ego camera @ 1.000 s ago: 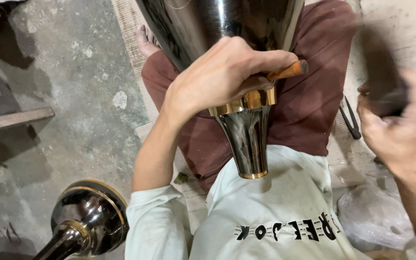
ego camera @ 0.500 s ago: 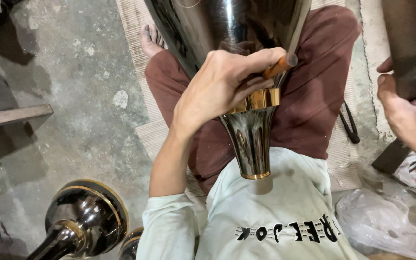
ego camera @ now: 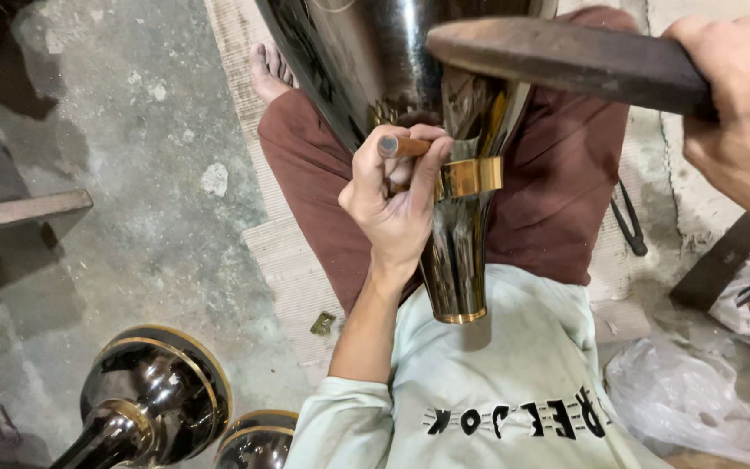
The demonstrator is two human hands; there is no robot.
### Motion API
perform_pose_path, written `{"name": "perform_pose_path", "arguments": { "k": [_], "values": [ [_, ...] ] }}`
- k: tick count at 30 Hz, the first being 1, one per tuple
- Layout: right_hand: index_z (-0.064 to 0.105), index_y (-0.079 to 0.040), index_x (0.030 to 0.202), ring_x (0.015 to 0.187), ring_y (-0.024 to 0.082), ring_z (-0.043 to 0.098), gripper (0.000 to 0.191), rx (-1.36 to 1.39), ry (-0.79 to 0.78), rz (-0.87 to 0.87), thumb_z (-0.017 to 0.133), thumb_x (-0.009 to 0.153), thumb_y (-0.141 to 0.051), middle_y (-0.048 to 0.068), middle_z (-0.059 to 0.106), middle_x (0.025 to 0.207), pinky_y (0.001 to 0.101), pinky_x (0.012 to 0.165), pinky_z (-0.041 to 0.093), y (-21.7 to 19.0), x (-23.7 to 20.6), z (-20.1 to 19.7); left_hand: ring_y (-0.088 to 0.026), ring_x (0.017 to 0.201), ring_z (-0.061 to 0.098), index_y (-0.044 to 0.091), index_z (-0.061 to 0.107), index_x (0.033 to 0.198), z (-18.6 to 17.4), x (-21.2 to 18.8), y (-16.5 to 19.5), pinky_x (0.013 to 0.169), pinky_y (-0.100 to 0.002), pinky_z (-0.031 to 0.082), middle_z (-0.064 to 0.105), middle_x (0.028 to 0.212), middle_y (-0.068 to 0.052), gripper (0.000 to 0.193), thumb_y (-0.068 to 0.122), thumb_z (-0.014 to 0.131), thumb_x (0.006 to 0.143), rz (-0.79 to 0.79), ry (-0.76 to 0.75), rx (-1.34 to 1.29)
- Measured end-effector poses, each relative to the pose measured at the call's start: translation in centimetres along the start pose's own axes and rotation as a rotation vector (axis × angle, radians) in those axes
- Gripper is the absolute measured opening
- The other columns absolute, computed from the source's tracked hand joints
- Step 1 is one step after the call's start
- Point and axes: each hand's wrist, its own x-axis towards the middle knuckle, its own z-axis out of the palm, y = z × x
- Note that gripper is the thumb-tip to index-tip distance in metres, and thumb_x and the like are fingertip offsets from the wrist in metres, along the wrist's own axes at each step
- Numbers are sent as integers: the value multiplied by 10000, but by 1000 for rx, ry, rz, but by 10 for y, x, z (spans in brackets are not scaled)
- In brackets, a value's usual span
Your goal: The person sits on the floor and uses a wooden mallet to repeatedly strike a small wooden tool placed on the rim of a large polished metal vase. The person rotates the vase slightly between strikes to work around the circumference.
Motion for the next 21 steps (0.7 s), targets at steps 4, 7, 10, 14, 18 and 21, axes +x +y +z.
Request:
{"name": "perform_pose_path", "arguments": {
  "k": [4,7,10,14,18,21],
  "values": [
    [611,9,1281,1009,347,623,451,35,-16,-12,653,879,210,192,610,1024,404,899,502,1,4,-8,9,619,461,19,583,1245,5,2,-1,554,-143,414,702,887,-42,341,-67,786,985,-5,23,-12],
    [606,10,1282,1009,343,629,458,50,-35,-17,649,871,206,191,615,1031,400,899,507,-3,7,-13,4,627,535,24,542,1228,7,0,-4,549,-139,449,751,976,-64,340,-52,764,983,29,16,-16],
    [600,11,1284,1010,339,635,465,47,-41,-44,646,863,202,189,620,1038,397,900,511,-9,14,-14,-14,632,551,27,573,1159,7,-5,-8,546,-153,451,688,850,-37,289,-34,781,968,68,35,95],
    [593,11,1287,1011,333,643,475,29,-51,-82,641,852,196,188,626,1047,392,900,517,-15,21,-9,-24,596,574,43,622,1020,2,-9,-12,564,-191,466,646,723,0,223,-5,821,931,69,48,219],
    [586,12,1289,1012,328,651,485,49,-47,-78,636,841,191,186,632,1056,387,900,522,-14,21,-9,-74,532,535,23,706,902,-1,-2,-11,527,-236,423,579,666,-14,110,-24,794,856,96,2,326],
    [581,13,1291,1013,324,657,493,59,-47,-74,632,833,187,184,637,1062,384,900,527,-12,20,-12,-106,640,672,52,744,908,-4,10,-7,562,-252,503,702,751,-10,54,11,780,905,161,-135,305]
  ]
}}
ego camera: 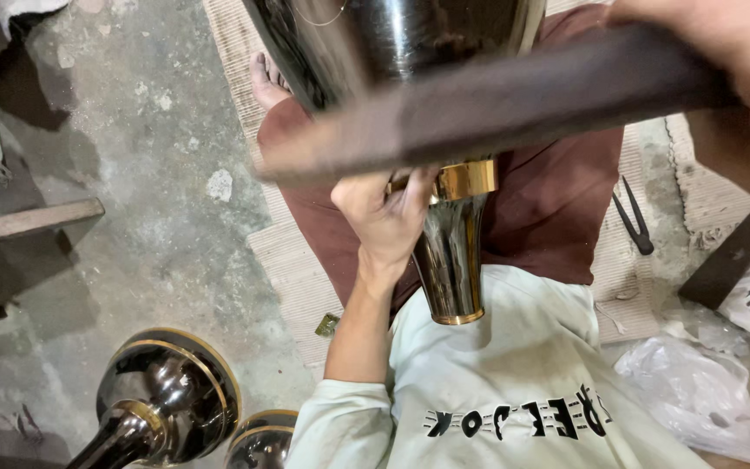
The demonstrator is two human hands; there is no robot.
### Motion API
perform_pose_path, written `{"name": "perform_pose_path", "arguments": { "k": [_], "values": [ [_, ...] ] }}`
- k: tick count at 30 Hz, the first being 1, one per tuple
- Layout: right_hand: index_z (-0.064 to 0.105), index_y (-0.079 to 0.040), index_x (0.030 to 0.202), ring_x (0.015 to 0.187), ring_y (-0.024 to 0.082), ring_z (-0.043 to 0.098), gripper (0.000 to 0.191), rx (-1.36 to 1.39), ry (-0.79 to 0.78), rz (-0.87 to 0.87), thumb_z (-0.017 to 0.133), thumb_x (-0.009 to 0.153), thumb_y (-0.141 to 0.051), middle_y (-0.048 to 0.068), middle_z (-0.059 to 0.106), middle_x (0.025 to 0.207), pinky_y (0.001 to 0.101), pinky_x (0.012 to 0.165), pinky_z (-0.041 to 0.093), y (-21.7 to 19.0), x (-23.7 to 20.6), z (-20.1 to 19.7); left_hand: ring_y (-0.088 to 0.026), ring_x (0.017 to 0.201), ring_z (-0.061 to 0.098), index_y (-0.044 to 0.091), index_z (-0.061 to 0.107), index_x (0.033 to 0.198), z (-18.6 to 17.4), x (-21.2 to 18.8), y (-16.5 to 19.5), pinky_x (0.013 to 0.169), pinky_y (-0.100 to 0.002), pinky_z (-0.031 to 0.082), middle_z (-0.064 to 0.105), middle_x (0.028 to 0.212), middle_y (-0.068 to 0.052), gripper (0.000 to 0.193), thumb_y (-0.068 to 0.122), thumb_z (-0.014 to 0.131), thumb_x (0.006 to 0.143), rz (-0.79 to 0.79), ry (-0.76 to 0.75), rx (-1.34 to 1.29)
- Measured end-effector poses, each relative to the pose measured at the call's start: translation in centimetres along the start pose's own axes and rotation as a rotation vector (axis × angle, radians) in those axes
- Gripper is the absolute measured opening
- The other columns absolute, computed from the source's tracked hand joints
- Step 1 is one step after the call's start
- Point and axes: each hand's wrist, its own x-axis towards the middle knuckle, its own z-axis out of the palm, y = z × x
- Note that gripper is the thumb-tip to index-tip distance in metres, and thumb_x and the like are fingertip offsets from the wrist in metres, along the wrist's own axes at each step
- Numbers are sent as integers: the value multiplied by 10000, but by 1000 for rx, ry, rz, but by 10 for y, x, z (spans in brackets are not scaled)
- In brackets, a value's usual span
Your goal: The person sits on the floor and uses a wooden mallet to repeatedly strike a small wooden tool placed on the rim of a large polished metal vase. The person rotates the vase slightly between strikes to work around the circumference.
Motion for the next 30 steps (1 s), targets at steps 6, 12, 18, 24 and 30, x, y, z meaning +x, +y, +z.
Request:
{"name": "perform_pose_path", "arguments": {
  "k": [6,12,18,24,30],
  "values": [
    [570,14,1295,1014,316,669,508,45,8,39,625,817,179,181,646,1075,377,901,535,3,-8,-11,-134,573,615,38,746,911,-7,29,13,566,-304,469,651,686,-43,92,-12,813,871,-13,-175,53],
    [566,15,1287,935,287,674,495,40,4,102,607,822,178,162,650,1031,374,846,533,17,-35,-13,-216,673,661,70,679,1132,-11,60,18,607,-306,525,648,800,-88,301,15,850,890,145,-424,4],
    [544,33,1290,804,225,587,405,206,76,270,570,901,145,136,569,975,341,721,484,15,-75,3,-329,851,719,71,653,1196,-13,81,17,762,-367,560,710,950,-125,304,128,839,962,185,-696,5],
    [550,25,1302,807,158,580,229,377,140,518,615,1085,61,85,577,980,274,744,471,8,-112,23,-346,889,734,74,659,1274,-6,96,17,780,-374,592,722,1007,-164,353,136,812,962,257,-794,-69],
    [617,8,1177,883,194,676,181,284,327,443,734,1043,43,145,724,1046,284,833,529,-4,-127,58,-393,761,679,29,693,1251,-2,109,18,686,-438,531,699,853,-198,359,100,804,917,233,-1009,-70]
  ]
}}
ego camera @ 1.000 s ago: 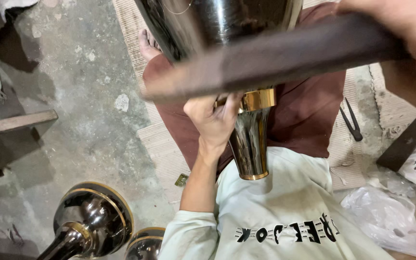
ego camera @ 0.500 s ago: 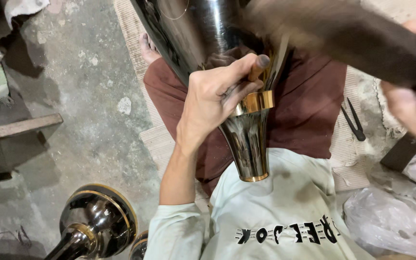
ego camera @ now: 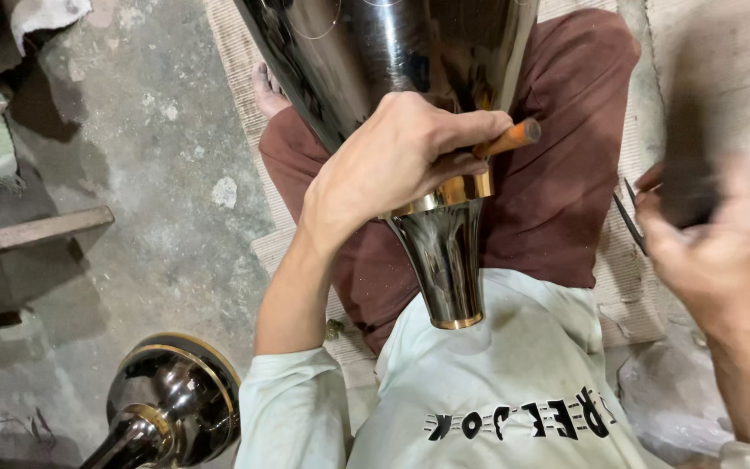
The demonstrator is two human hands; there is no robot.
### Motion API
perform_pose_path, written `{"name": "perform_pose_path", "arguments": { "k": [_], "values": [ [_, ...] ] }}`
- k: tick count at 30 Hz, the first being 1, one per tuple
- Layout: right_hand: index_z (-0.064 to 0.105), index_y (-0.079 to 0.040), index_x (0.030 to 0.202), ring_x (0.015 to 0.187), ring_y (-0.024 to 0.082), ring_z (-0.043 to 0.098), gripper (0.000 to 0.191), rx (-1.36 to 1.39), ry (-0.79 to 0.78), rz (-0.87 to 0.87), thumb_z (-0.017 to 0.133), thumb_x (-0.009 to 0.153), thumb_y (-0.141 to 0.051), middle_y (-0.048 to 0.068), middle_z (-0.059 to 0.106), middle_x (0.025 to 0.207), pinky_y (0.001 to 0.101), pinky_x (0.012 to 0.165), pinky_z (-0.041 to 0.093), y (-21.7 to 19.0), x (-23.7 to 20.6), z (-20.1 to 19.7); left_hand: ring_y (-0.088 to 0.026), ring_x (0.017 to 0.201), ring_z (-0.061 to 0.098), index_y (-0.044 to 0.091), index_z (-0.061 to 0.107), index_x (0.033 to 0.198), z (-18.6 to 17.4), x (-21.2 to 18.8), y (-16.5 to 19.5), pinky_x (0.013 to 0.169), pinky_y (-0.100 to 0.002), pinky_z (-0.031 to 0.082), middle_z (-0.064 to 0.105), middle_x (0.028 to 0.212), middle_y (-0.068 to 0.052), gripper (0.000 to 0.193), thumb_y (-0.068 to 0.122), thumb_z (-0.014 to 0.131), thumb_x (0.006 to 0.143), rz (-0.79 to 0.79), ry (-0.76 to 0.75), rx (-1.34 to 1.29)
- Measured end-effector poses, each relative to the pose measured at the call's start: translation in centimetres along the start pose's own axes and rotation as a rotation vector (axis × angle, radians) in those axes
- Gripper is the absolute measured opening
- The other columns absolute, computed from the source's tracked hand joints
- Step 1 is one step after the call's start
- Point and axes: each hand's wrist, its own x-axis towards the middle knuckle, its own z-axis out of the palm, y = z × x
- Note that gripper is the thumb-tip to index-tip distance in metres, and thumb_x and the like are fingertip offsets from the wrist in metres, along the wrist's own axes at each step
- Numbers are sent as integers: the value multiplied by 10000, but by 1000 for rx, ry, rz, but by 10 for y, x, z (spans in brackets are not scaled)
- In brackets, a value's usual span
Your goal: The person sits on the floor and uses a wooden mallet to repeatedly strike a small wooden tool placed on the rim of a large polished metal vase. The person rotates the vase slightly between strikes to work around the circumference.
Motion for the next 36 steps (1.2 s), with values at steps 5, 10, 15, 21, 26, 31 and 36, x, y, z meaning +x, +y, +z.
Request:
{"name": "perform_pose_path", "arguments": {
  "k": [5,10,15,21,26,31,36],
  "values": [
    [595,25,1156,799,187,704,241,21,54,2,751,975,3,124,707,951,283,719,549,-5,-4,13,-402,829,683,29,683,1276,-4,11,-2,719,-434,550,723,984,-204,360,85,792,937,155,-20,-15],
    [588,52,1240,818,211,701,285,-6,111,-47,752,1008,28,164,691,941,315,735,548,-16,-5,19,-396,833,690,29,702,1251,-8,16,-2,726,-428,565,726,979,-199,353,82,791,913,176,-94,-56],
    [629,58,1277,756,247,680,438,-129,2,-40,725,849,63,206,681,924,335,695,539,-21,-8,16,-386,887,700,36,682,1261,-10,14,-4,768,-424,575,733,1042,-184,383,117,792,904,232,-108,-33],
    [623,8,1338,759,280,670,474,-16,-41,191,746,881,19,180,695,948,366,707,524,-16,-6,24,-410,822,647,40,636,1255,-6,11,-9,719,-463,494,669,869,-172,292,110,768,1005,92,-84,-39],
    [648,-46,1363,736,272,694,524,-169,-105,170,771,857,19,182,698,898,396,758,538,-8,-2,33,-413,801,633,51,616,1306,-6,16,-12,702,-464,486,660,912,-193,370,93,771,973,181,-42,-37],
    [599,10,1199,855,248,705,344,13,18,56,779,908,37,178,721,1008,320,772,551,1,-1,32,-413,784,622,53,634,1253,-5,19,-7,692,-470,469,646,860,-193,315,79,778,973,68,-97,6],
    [566,30,1235,850,146,697,312,196,118,13,759,990,21,118,702,976,254,770,545,4,2,29,-411,793,642,48,664,1286,-4,21,-2,664,-455,490,684,921,-202,387,10,761,913,117,-55,9]
  ]
}}
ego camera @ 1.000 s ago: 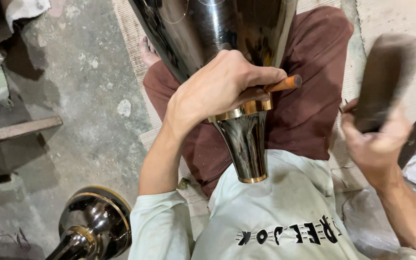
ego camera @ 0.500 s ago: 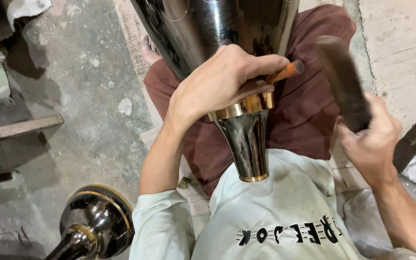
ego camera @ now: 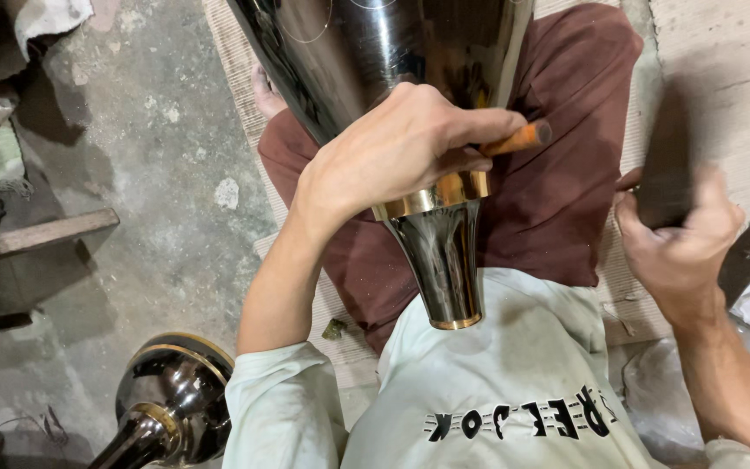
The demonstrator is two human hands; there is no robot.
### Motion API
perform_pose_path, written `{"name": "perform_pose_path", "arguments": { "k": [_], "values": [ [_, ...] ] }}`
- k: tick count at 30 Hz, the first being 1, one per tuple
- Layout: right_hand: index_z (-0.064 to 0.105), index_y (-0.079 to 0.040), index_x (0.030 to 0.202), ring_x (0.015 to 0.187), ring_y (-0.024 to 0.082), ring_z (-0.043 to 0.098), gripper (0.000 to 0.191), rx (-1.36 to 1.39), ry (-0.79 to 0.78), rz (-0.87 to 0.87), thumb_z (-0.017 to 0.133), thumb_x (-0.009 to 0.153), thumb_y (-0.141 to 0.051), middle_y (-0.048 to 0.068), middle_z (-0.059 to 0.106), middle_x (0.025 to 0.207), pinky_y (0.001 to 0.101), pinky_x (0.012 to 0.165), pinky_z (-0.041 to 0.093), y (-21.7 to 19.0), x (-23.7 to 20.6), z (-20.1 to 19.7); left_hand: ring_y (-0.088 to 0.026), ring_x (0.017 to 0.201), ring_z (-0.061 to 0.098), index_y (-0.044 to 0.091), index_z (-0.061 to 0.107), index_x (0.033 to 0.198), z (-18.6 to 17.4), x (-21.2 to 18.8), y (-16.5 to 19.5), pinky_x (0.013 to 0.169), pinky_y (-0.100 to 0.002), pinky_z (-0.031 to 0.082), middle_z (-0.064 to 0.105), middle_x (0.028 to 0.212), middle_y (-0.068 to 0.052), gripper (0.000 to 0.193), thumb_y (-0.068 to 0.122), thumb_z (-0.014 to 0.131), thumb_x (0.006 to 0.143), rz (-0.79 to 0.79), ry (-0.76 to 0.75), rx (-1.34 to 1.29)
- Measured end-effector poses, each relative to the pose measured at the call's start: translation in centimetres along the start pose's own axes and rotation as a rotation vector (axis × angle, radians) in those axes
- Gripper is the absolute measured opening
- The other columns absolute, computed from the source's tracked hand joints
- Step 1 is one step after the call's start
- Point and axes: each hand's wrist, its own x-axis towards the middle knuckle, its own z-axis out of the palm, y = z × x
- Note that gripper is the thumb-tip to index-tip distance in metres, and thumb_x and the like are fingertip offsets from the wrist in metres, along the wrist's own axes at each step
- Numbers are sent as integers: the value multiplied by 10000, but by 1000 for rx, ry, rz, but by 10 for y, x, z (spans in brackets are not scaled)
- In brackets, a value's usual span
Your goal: The person sits on the floor and uses a wooden mallet to repeatedly strike a small wooden tool placed on the rim of a large polished metal vase. The person rotates the vase slightly between strikes to work around the circumference.
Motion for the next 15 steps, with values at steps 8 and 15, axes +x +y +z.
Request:
{"name": "perform_pose_path", "arguments": {
  "k": [8,15],
  "values": [
    [650,81,1201,719,218,667,297,-365,-83,-95,731,926,158,189,694,883,326,616,516,-13,5,-4,-357,735,672,30,683,1240,1,11,0,655,-415,512,673,852,-183,317,9,745,929,71,-24,-16],
    [626,70,1276,782,193,674,345,-256,-117,10,737,950,58,179,696,967,315,712,541,-13,1,-15,-381,706,633,43,705,1148,1,7,6,628,-447,472,632,780,-189,229,62,768,928,-5,-50,35]
  ]
}}
